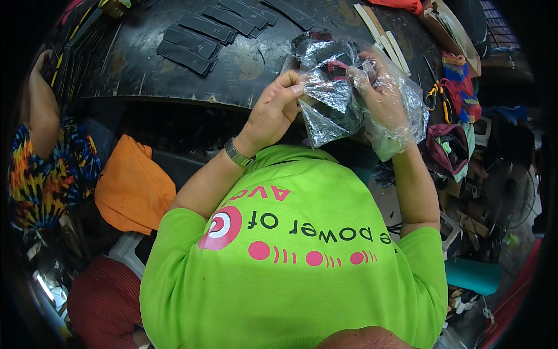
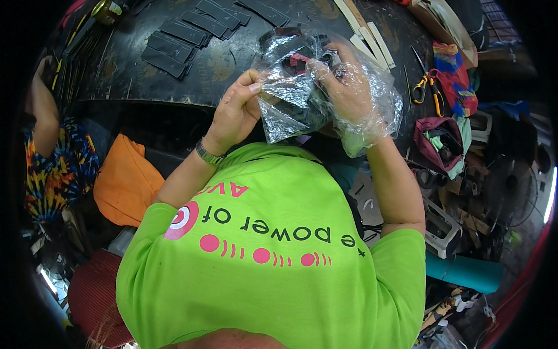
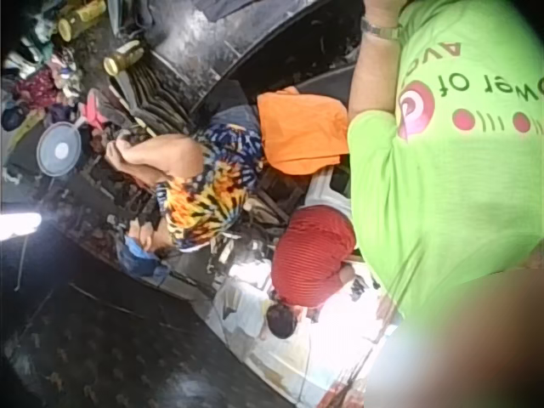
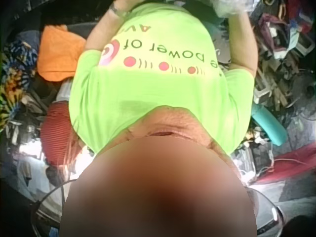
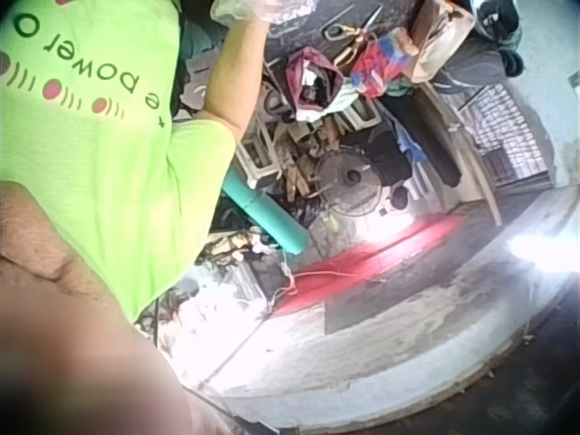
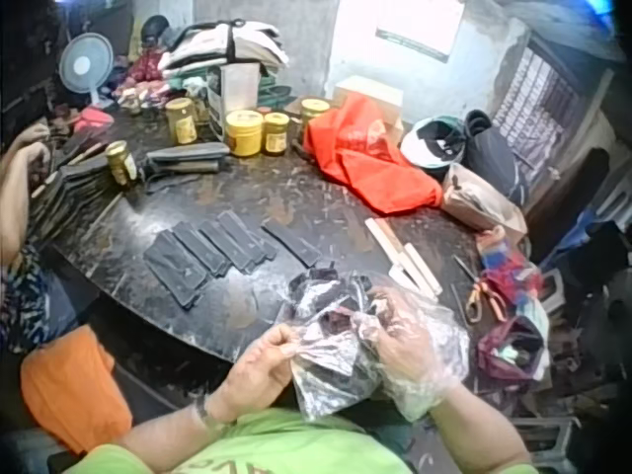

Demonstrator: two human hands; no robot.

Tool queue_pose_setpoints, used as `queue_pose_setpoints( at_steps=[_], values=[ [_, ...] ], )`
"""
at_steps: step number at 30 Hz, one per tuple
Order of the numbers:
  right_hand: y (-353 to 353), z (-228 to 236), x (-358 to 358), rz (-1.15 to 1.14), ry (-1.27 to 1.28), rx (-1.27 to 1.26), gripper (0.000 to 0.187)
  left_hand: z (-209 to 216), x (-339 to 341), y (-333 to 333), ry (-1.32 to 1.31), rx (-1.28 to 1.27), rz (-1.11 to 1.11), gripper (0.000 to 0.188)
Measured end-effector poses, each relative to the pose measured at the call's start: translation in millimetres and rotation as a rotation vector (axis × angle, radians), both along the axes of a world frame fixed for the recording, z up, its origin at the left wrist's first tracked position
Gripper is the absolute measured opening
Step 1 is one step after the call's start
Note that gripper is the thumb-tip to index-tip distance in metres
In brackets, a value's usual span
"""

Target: The person unpacks a bundle of black leather straps from a plastic bag and repeatedly picks up individual straps, aligns them, and places them into a growing stack on the table. The person continues this repetitive sorting and stacking process throughout the clip.

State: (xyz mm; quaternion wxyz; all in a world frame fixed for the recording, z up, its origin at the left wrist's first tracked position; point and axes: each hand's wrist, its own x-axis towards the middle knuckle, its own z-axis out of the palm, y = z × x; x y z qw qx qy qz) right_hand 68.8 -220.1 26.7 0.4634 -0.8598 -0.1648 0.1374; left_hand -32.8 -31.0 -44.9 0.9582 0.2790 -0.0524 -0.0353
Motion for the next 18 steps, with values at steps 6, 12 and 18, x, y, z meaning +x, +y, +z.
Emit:
queue_pose_setpoints(
  at_steps=[6,12,18],
  values=[
    [1.8,10.0,-4.8,0.194,-0.219,-0.121,0.089,0.7,-0.4,2.2,-0.022,0.052,-0.008,0.014],
    [-0.4,16.2,-3.4,0.088,0.370,0.400,0.088,0.5,-4.0,-5.1,0.062,0.098,0.116,0.006],
    [-13.0,19.3,0.1,-0.173,0.599,0.634,0.070,1.1,-1.6,14.4,0.082,0.160,0.215,0.008]
  ],
)
